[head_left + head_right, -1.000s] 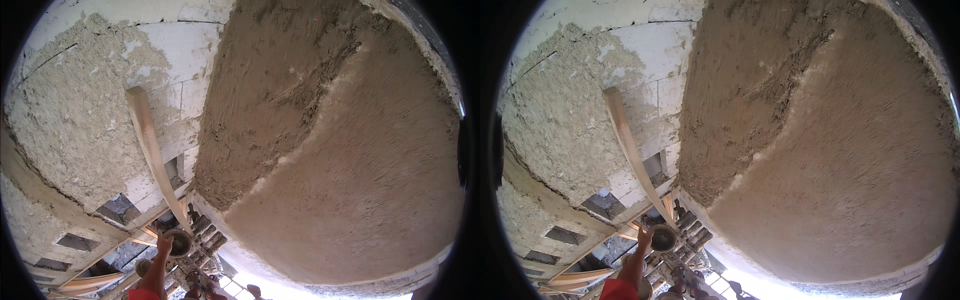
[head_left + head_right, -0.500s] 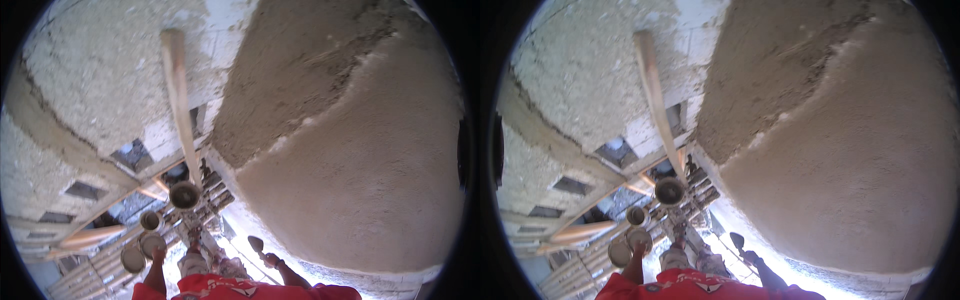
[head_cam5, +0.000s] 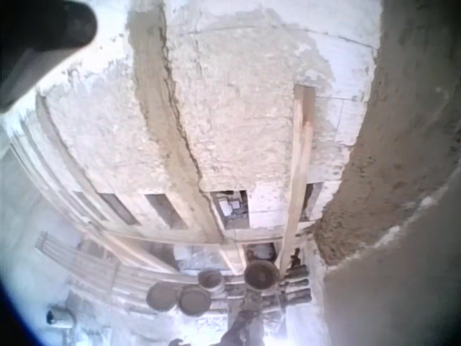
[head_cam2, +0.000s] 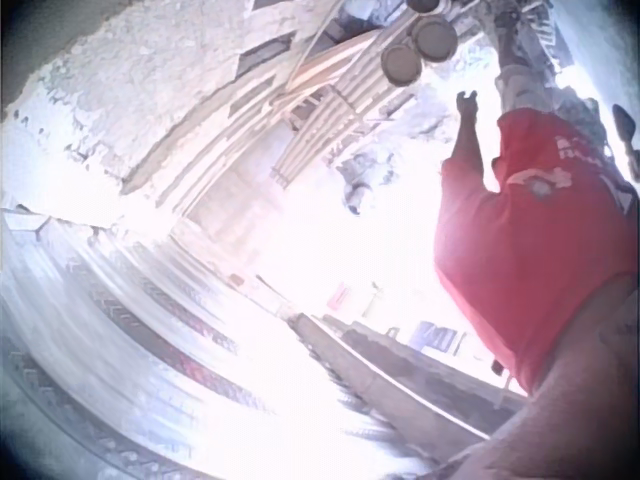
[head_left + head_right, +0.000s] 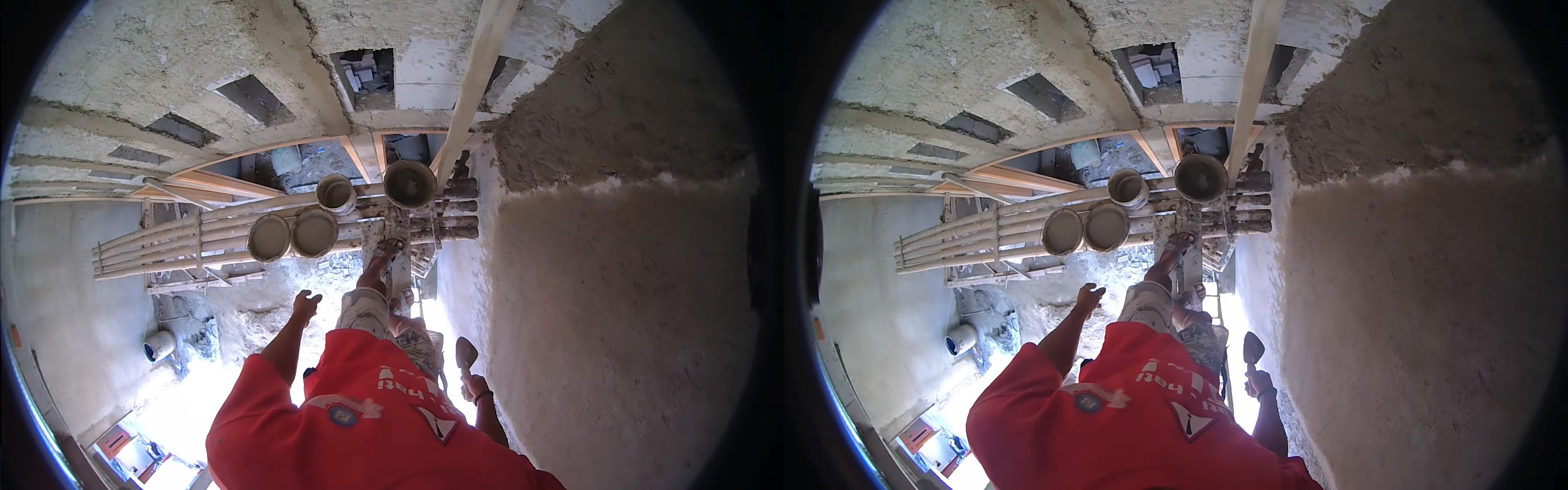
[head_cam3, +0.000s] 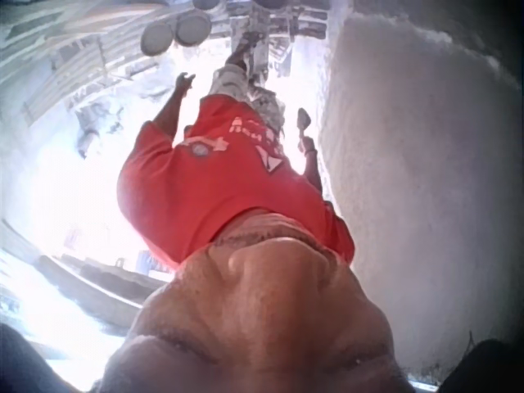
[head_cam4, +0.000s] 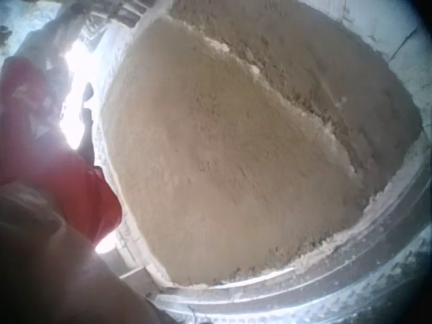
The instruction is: The person smooths wet plaster on an interior wall using a long wooden board, occasionally adding more plaster from a bucket with a small trowel.
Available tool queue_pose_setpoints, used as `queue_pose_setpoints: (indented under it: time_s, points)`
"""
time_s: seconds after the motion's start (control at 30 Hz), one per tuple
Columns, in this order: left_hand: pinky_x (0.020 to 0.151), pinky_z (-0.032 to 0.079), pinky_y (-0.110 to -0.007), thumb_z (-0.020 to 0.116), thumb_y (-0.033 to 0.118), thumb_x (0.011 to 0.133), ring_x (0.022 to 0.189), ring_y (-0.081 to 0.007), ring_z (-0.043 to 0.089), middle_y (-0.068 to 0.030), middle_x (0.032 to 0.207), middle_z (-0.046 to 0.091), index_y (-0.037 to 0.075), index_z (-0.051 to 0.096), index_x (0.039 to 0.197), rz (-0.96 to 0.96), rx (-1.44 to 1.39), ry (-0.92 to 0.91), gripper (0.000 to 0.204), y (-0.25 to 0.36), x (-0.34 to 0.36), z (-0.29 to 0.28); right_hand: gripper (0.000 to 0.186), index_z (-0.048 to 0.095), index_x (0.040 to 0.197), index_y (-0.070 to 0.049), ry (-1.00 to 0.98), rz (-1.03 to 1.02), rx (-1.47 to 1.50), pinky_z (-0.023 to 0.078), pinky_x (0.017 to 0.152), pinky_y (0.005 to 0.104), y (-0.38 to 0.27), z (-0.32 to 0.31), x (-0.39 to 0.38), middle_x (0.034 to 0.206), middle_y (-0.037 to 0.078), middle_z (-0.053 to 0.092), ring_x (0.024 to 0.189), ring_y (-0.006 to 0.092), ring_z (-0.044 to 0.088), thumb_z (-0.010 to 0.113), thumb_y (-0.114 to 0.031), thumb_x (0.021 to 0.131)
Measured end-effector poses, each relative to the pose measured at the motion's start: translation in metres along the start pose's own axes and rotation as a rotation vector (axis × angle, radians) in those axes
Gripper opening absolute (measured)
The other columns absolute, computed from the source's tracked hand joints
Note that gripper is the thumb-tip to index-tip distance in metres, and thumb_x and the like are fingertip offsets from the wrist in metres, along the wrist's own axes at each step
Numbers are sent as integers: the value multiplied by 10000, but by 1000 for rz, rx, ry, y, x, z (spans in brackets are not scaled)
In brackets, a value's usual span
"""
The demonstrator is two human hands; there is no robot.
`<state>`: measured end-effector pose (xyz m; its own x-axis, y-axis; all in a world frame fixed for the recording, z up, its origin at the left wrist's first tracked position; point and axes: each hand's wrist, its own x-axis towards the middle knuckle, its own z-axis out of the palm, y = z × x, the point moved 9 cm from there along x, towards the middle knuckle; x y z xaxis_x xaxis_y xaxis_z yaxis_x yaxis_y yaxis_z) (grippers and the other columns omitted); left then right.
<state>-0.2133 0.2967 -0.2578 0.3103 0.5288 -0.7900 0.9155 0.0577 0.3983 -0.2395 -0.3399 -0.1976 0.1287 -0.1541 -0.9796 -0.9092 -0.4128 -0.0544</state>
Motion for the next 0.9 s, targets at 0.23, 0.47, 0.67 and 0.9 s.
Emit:
queue_pose_setpoints:
  time_s: [0.23, 0.47, 0.67, 0.9]
  points:
    - [446, 419, -316, 729, 213, 768, 500, -143, 507, -76, 656, 581, 7, 497, 1249, -59, -90, 26, 572, -32, -42, -8, 233, 531, 787, -2, -61, -26, 24, 453, 404, 357, 26, -13, 33, 597, 91, 558, 453, 203, 552, 614, -216, 829]
    - [519, 462, -315, 713, 235, 783, 593, -163, 556, -103, 741, 608, 3, 483, 1264, -25, -101, -26, 581, -26, -27, 11, 200, 494, 812, -31, -34, -105, 64, 438, 373, 340, -51, -11, 0, 579, 77, 530, 432, 185, 535, 612, -192, 827]
    - [580, 507, -322, 675, 240, 789, 646, -193, 585, -141, 859, 637, -11, 461, 1285, 16, -93, -95, 596, 8, -15, 14, 211, 506, 840, -35, -8, -130, -11, 443, 384, 337, -81, -3, -2, 585, 69, 533, 447, 176, 541, 626, -209, 831]
    - [501, 451, -299, 688, 260, 785, 586, -160, 539, -117, 811, 610, -4, 445, 1294, 24, -69, -154, 623, 27, 49, 50, 193, 529, 862, -51, -12, -80, 76, 440, 388, 327, -87, 22, 15, 612, 64, 549, 449, 165, 531, 637, -208, 833]
